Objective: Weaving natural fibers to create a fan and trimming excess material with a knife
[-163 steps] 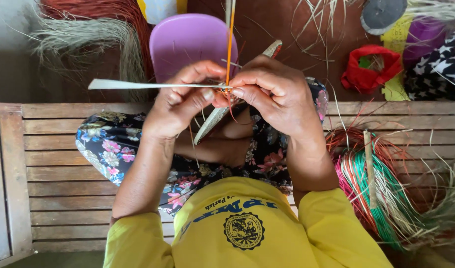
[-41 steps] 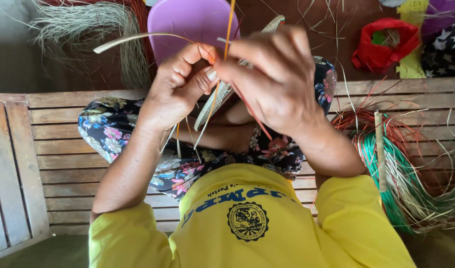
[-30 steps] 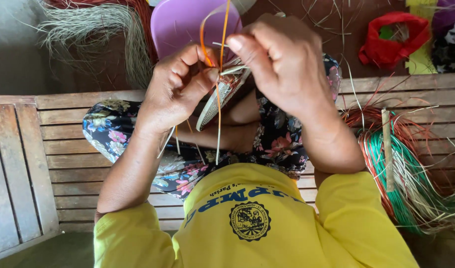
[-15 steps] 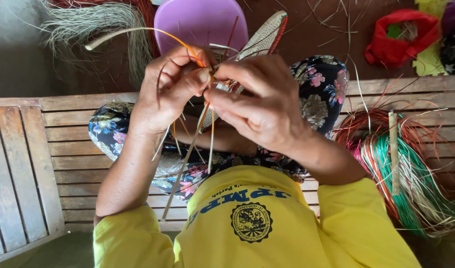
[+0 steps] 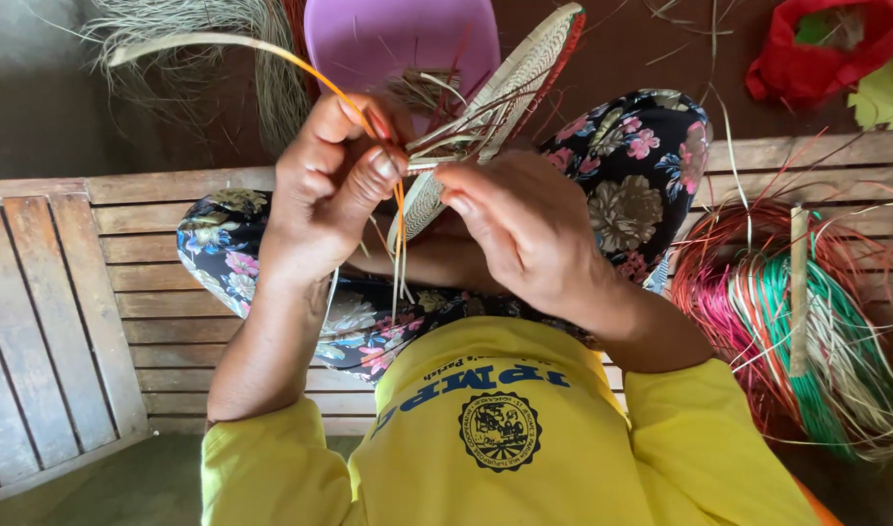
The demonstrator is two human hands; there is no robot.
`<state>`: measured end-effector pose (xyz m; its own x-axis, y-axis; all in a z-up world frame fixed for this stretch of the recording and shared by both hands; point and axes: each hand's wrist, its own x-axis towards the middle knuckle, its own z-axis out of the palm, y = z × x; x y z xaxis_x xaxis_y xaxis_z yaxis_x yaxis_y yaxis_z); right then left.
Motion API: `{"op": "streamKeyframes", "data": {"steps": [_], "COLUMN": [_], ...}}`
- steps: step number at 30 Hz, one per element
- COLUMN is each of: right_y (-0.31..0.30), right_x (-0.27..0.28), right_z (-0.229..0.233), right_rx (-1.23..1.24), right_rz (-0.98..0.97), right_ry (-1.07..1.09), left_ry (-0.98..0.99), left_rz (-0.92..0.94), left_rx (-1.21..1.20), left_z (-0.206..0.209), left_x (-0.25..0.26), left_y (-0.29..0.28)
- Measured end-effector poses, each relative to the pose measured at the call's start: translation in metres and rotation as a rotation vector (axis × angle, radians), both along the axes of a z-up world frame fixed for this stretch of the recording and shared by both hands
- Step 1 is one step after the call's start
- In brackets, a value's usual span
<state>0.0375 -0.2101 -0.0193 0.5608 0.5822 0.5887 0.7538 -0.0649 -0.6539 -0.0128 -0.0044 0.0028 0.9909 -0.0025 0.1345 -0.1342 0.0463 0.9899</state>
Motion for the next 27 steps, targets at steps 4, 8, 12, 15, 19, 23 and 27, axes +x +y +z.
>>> {"op": "streamKeyframes", "data": {"steps": [4,8,12,15,19,23,27], "right_y": [0.003,-0.003,0.0,0.002,0.01,0.004,-0.002], "right_x": [0.008,0.017,0.02,0.012,0.001,-0.006,-0.011], "right_z": [0.003,0.024,0.025,0.02,0.034,0.036,0.019], "right_rx": [-0.02,-0.063,-0.255,-0.208,-0.08,-0.195,-0.21], "right_rz": [0.011,-0.057,-0.128,-0.153,-0.026,0.117,0.12], "right_ry": [0.078,-0.129,-0.3,-0.314,-0.226,-0.072,-0.029], "left_ry": [0.116,0.127,0.157,0.141,0.152,0.155,0.169], "left_rz": [-0.012,0.017,0.011,-0.01,-0.031,0.017,-0.01], "left_rx": [-0.032,-0.007,-0.037,-0.057,-0.11,0.012,-0.087], "left_z": [-0.001,-0.003,-0.003,-0.004,0.004,0.0,-0.002], "left_x": [-0.004,-0.006,-0.006,-0.005,-0.006,-0.009,-0.008], "left_y": [0.004,0.009,0.007,0.006,0.003,0.008,0.008]}}
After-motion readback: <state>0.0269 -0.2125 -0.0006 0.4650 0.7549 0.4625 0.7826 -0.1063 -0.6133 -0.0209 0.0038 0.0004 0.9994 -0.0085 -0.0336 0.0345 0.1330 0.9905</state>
